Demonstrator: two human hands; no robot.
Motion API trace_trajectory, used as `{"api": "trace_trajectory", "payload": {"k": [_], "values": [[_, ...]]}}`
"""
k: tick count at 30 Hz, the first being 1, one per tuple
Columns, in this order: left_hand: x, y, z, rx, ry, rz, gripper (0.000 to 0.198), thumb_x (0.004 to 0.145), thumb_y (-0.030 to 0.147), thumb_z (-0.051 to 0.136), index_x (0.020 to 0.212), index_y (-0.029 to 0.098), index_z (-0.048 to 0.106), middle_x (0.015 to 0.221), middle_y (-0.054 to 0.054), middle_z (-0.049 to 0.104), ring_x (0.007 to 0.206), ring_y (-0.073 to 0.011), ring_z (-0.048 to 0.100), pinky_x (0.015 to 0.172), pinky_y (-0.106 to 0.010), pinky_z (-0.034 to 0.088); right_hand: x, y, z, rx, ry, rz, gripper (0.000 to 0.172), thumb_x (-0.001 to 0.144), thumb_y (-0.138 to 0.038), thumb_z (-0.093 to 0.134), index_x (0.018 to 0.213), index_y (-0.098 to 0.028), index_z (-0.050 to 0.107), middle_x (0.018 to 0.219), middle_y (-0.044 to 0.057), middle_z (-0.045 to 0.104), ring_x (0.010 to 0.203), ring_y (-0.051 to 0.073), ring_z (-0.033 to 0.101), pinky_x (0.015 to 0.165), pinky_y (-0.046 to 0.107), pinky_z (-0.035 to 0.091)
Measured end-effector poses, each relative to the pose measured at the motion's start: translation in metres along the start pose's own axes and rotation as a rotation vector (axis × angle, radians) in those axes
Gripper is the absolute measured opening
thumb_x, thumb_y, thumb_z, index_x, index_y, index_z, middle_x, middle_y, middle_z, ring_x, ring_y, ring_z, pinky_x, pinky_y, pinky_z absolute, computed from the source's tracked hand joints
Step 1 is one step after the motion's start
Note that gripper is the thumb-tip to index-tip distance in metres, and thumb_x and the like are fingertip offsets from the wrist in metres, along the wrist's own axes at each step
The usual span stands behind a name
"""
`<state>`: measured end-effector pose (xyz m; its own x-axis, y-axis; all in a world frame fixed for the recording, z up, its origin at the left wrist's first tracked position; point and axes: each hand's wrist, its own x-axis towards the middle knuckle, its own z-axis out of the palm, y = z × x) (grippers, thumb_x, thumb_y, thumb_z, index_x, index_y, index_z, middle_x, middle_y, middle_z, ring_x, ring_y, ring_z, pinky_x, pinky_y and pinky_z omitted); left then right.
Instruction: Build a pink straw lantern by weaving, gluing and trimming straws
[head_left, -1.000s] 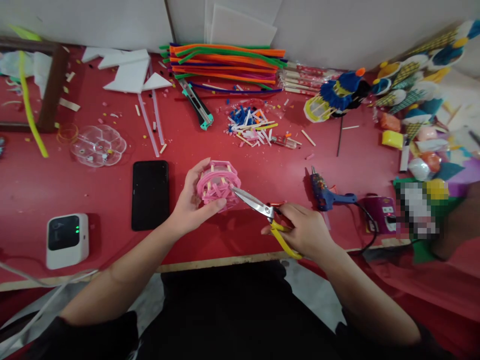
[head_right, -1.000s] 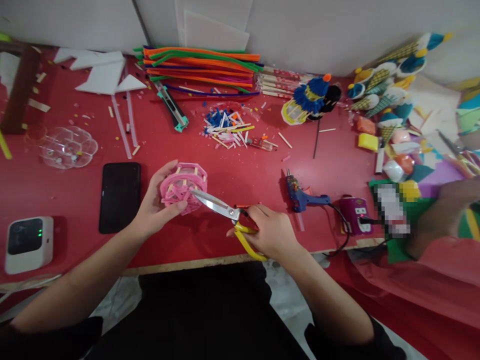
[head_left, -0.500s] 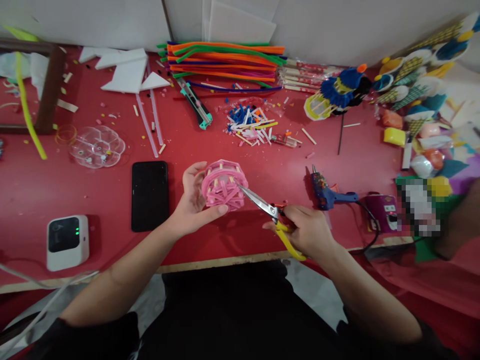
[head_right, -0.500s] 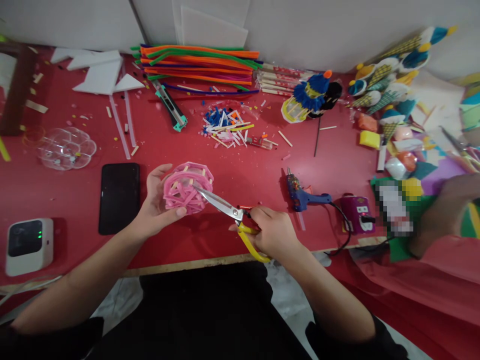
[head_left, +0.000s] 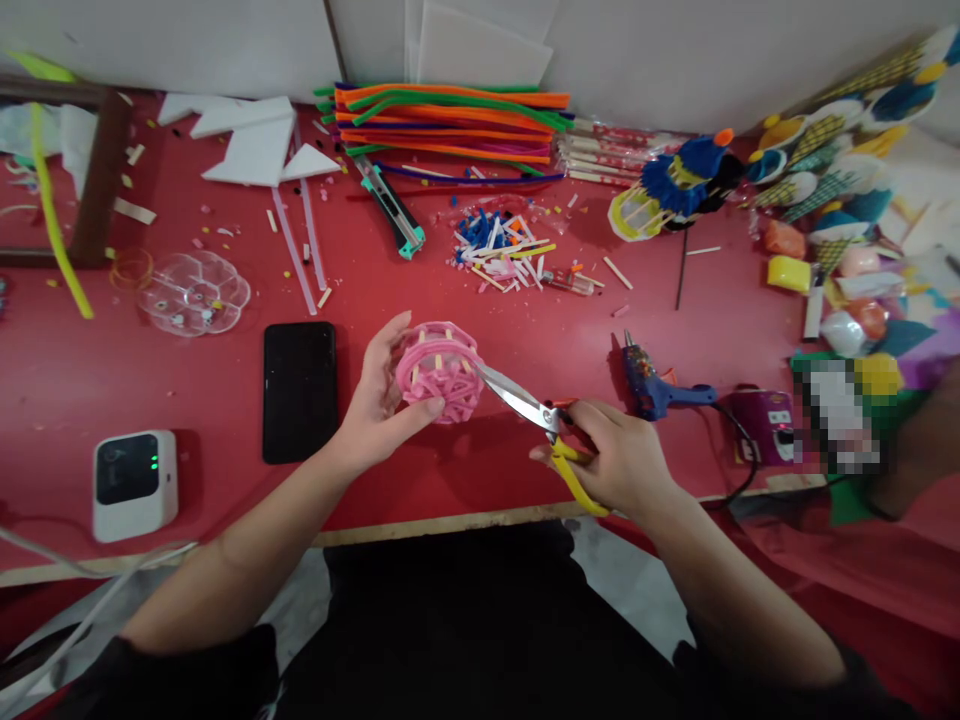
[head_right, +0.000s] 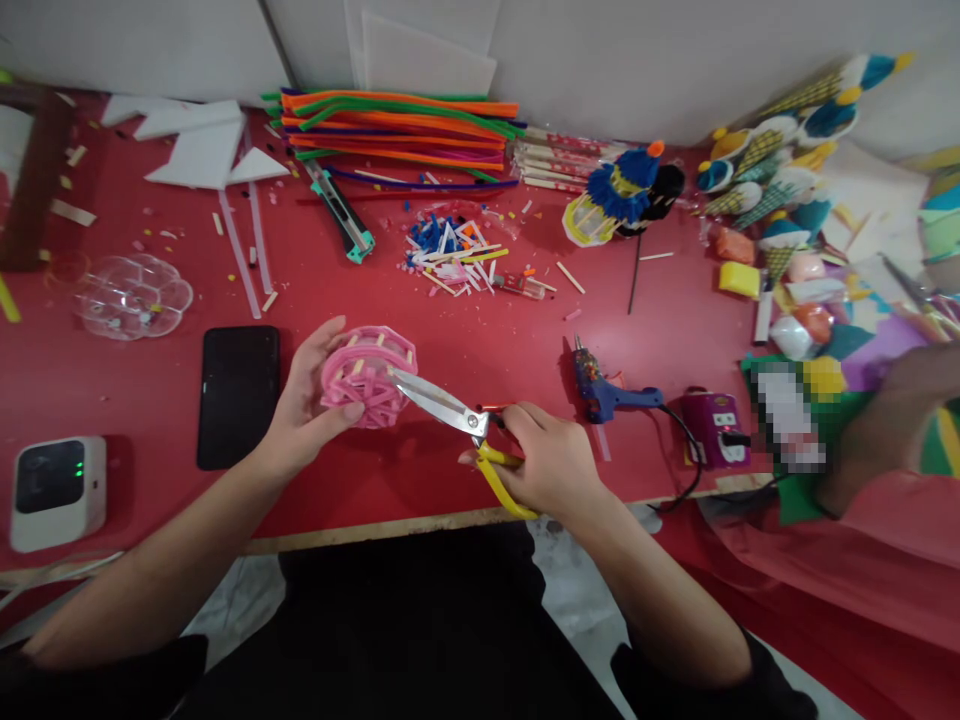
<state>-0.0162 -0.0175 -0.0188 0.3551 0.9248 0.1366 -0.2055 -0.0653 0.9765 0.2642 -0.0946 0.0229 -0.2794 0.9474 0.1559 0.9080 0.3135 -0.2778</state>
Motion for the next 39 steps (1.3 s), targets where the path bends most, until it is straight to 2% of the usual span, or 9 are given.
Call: {"api": "trace_trajectory", "payload": {"k": [3,7,14,23,29,34,39], "values": [[-0.001,-0.002,-0.001,-0.035,-0.004,-0.024,0.081,0.08,0.023,0.083,0.146,0.039,0.041,0.14,-0.007,0.054,0.131,-0.0261,0.056,0.105,-0.043,0.055,0.0,0.0,0.0,0.011,-0.012,-0.004,0.049,0.099,-0.058,0.044,0.081,-0.017,0.062,0.065,0.005,0.064,0.057,0.017,0.063,0.052,0.026,0.036],[-0.002,-0.004,-0.002,-0.033,-0.008,-0.01,0.077,0.082,0.027,0.081,0.145,0.041,0.039,0.141,-0.007,0.054,0.125,-0.0245,0.059,0.101,-0.042,0.057,-0.001,0.0,-0.002,0.029,-0.022,-0.015,0.047,0.098,-0.059,0.047,0.084,-0.017,0.064,0.065,0.004,0.065,0.056,0.017,0.063,0.052,0.026,0.036],[-0.001,-0.002,0.001,0.027,-0.012,0.062,0.079,0.081,0.029,0.081,0.146,0.041,0.038,0.142,-0.007,0.053,0.129,-0.0267,0.056,0.109,-0.048,0.052,-0.004,0.002,-0.006,-0.013,-0.051,-0.037,0.045,0.096,-0.057,0.049,0.081,-0.018,0.064,0.066,0.005,0.066,0.057,0.018,0.063,0.053,0.028,0.035],[-0.001,-0.006,0.002,0.083,0.013,0.074,0.077,0.081,0.03,0.081,0.144,0.039,0.039,0.145,-0.009,0.049,0.132,-0.029,0.054,0.11,-0.053,0.05,-0.003,0.003,-0.002,-0.037,-0.012,-0.042,0.053,0.097,-0.062,0.047,0.069,-0.019,0.061,0.061,0.004,0.063,0.051,0.015,0.056,0.052,0.028,0.031],[0.001,-0.01,0.005,-0.003,-0.015,0.028,0.094,0.068,0.034,0.092,0.141,0.04,0.032,0.144,-0.009,0.048,0.138,-0.0307,0.049,0.108,-0.05,0.052,-0.001,0.002,-0.003,0.046,-0.035,0.011,0.057,0.097,-0.066,0.045,0.064,-0.02,0.056,0.051,-0.001,0.053,0.043,0.011,0.045,0.048,0.026,0.03],[-0.001,-0.009,0.005,0.001,-0.005,-0.036,0.079,0.075,0.034,0.087,0.135,0.036,0.037,0.136,-0.009,0.05,0.13,-0.0273,0.055,0.101,-0.045,0.057,-0.002,-0.001,-0.001,0.083,-0.055,0.045,0.059,0.097,-0.068,0.043,0.062,-0.022,0.054,0.05,-0.001,0.05,0.043,0.012,0.045,0.047,0.025,0.031],[-0.003,-0.009,0.003,0.021,0.031,0.005,0.069,0.078,0.037,0.084,0.132,0.035,0.041,0.136,-0.008,0.05,0.131,-0.0261,0.053,0.108,-0.046,0.053,-0.006,-0.006,0.007,0.105,-0.071,0.053,0.059,0.097,-0.068,0.044,0.059,-0.023,0.045,0.05,-0.002,0.048,0.042,0.011,0.04,0.047,0.026,0.03]]}}
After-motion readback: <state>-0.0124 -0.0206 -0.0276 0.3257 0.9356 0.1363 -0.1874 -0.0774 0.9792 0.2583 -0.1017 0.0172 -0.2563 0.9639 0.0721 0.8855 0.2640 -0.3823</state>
